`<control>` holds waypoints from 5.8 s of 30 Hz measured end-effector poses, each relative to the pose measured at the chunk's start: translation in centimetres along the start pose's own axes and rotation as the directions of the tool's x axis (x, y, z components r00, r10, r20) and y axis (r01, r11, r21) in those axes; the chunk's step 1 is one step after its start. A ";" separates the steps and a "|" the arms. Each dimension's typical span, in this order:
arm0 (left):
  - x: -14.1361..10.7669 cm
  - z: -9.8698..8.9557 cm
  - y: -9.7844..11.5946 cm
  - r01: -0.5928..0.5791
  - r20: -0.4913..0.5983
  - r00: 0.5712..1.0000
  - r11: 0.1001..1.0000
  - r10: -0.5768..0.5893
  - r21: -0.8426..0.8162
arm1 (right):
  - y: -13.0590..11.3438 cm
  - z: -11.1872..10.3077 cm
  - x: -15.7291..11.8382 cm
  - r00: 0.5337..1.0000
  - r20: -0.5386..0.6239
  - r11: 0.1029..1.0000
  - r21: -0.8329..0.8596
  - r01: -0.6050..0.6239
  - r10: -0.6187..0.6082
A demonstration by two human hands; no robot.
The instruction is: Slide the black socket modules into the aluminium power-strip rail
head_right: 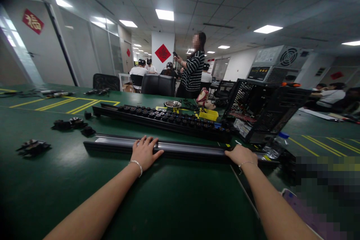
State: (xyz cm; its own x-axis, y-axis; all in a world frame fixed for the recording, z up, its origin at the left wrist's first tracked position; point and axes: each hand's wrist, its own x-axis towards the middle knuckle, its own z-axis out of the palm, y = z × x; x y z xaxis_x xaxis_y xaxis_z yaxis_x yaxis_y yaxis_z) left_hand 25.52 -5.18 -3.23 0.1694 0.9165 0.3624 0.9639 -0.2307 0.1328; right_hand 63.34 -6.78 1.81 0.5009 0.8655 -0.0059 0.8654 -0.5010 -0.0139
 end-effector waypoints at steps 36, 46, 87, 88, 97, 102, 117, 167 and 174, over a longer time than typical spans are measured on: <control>0.0 -0.2 0.2 0.015 0.004 1.000 1.000 -0.015 -0.018 | -8.4 -0.7 -4.2 0.994 0.010 0.995 -0.004 0.105 -0.105; 0.1 0.2 -0.1 -0.002 -0.014 1.000 0.999 0.001 -0.034 | -10.5 -0.2 -5.1 0.993 0.005 0.992 0.044 0.117 -0.117; 0.2 1.2 -0.4 -0.025 -0.077 0.997 0.999 0.023 -0.022 | -12.7 3.3 -8.2 0.937 -0.285 0.918 0.279 0.282 -0.201; 0.2 1.2 -0.4 -0.025 -0.077 0.997 0.999 0.023 -0.021 | -12.8 3.4 -8.3 0.934 -0.292 0.914 0.283 0.291 -0.207; 0.2 1.0 -0.4 -0.023 -0.073 0.997 1.000 0.022 -0.016 | -13.4 3.9 -8.7 0.900 -0.361 0.885 0.296 0.358 -0.243; 0.1 0.9 -0.4 -0.014 -0.052 0.999 1.000 0.013 -0.020 | -13.6 4.0 -8.8 0.888 -0.367 0.866 0.304 0.397 -0.278; -0.3 0.5 0.1 -0.113 -0.062 0.992 0.993 0.111 -0.032 | -14.4 4.1 -9.6 0.853 -0.320 0.814 0.291 0.503 -0.413; -1.3 1.0 2.4 -0.294 -0.025 0.955 0.954 0.295 0.062 | -16.6 4.8 -11.0 0.749 -0.266 0.762 0.072 0.643 -0.607; -1.5 0.7 3.1 -0.296 -0.012 0.954 0.951 0.299 0.092 | -16.5 5.3 -10.9 0.732 -0.322 0.756 0.068 0.650 -0.600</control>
State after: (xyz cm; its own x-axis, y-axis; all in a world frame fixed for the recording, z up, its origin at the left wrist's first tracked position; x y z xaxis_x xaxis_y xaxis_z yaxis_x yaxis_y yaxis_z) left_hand 28.44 -7.04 -4.04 0.4471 0.8016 0.3969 0.8850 -0.4607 -0.0665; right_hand 43.51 -7.97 -3.16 -0.1481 0.9337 0.3260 0.9794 0.1842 -0.0827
